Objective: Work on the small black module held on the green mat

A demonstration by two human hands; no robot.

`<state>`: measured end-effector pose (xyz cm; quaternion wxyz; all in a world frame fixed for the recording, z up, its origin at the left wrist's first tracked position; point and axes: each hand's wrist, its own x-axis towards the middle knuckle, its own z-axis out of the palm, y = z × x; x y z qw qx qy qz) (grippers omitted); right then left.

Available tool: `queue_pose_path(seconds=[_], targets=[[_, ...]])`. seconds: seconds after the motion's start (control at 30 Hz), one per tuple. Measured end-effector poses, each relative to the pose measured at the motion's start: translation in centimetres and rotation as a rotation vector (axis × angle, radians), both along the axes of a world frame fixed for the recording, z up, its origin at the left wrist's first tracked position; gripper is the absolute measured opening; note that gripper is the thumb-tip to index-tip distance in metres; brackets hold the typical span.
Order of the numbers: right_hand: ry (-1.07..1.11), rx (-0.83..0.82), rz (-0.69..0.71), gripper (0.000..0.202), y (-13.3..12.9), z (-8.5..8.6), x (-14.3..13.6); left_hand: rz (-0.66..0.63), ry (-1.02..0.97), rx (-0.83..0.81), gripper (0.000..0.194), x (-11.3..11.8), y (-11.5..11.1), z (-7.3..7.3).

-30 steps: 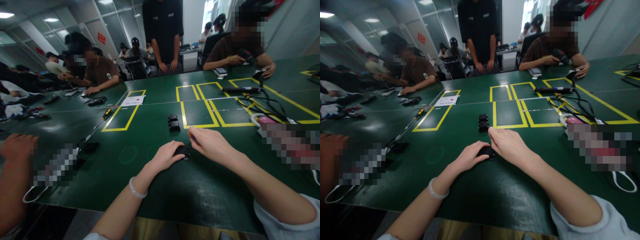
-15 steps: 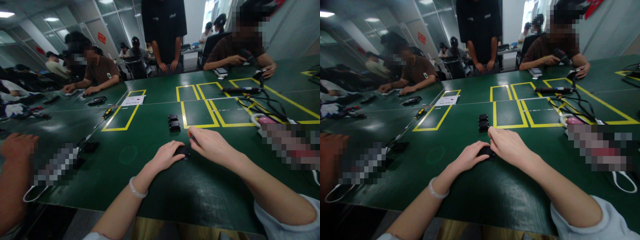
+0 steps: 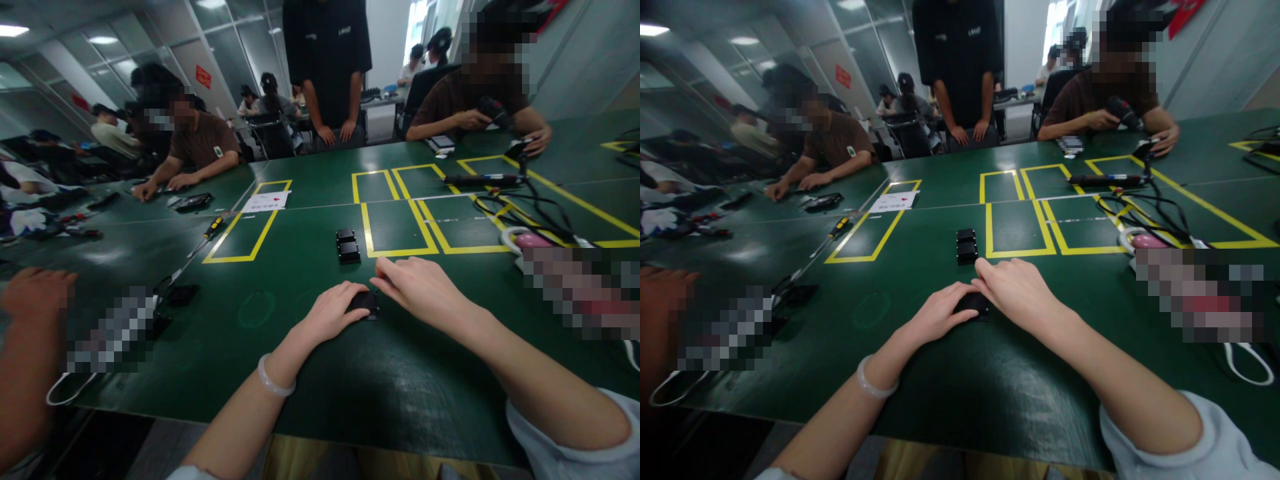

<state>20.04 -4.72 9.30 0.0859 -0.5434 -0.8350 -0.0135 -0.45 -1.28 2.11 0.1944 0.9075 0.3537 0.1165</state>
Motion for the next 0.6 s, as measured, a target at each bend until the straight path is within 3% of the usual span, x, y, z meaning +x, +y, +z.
queue_pose_path(seconds=[0.1, 0.3, 0.5, 0.6], targets=[[-0.047, -0.023, -0.011, 0.020, 0.13, -0.02, 0.05, -0.005, 0.003, -0.010, 0.035, 0.02, 0.01, 0.07], [0.083, -0.023, 0.024, 0.010, -0.23, 0.23, 0.16, -0.006, -0.003, -0.004, 0.035, 0.04, 0.02, -0.03], [0.048, -0.024, -0.025, 0.019, 0.04, -0.17, 0.00, 0.000, 0.006, -0.002, 0.035, 0.05, 0.01, -0.02], [0.087, -0.032, -0.008, 0.012, 0.06, -0.26, 0.16, -0.004, 0.005, -0.008, 0.034, 0.04, -0.03, 0.07]])
